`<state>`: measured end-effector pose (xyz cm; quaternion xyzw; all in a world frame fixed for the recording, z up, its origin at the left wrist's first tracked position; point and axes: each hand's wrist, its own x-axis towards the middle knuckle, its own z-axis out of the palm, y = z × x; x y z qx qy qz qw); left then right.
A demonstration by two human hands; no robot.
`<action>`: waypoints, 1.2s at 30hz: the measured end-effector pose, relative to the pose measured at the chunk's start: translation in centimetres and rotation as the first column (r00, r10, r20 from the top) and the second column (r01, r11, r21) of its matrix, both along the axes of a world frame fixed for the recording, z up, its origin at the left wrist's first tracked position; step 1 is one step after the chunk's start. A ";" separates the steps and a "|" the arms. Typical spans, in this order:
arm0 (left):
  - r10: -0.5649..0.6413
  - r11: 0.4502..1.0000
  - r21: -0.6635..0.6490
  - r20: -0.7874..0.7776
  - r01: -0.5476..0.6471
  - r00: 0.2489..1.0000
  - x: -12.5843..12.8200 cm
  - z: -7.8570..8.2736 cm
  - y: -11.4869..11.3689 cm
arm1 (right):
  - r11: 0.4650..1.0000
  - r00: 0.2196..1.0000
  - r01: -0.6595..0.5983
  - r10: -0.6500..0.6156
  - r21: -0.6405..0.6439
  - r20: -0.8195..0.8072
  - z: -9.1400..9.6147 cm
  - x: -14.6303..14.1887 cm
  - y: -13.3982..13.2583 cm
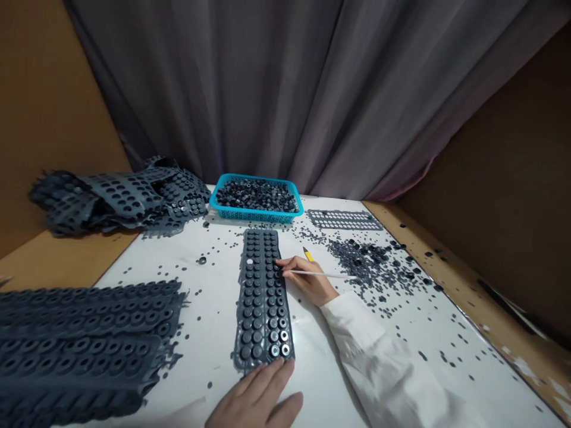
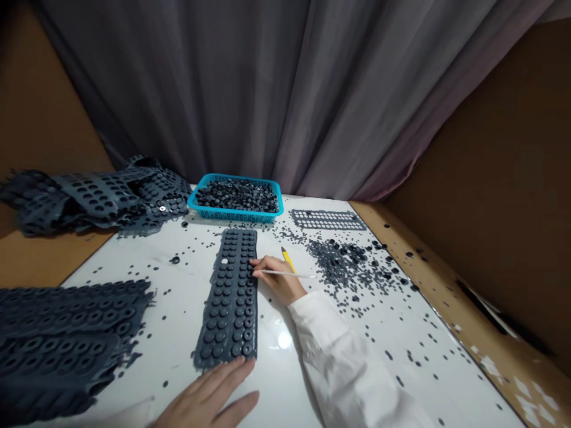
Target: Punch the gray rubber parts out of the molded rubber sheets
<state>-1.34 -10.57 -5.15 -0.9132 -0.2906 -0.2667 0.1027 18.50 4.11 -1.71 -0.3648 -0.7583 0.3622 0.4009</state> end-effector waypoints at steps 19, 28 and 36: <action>-0.025 0.999 0.029 0.012 0.024 1.000 0.3 1.8 0.3 | 0.950 0.953 0.188 -0.238 0.248 0.189 0.0 0.4 2.0; -0.003 0.994 0.112 0.051 -0.003 0.999 0.4 1.3 0.4 | 0.997 0.997 0.052 -0.055 -0.065 -0.048 -0.6 0.0 1.6; 0.022 0.991 0.128 0.117 -0.037 0.993 0.8 1.3 0.4 | 0.996 0.997 0.046 -0.051 0.083 0.058 -1.1 0.0 2.1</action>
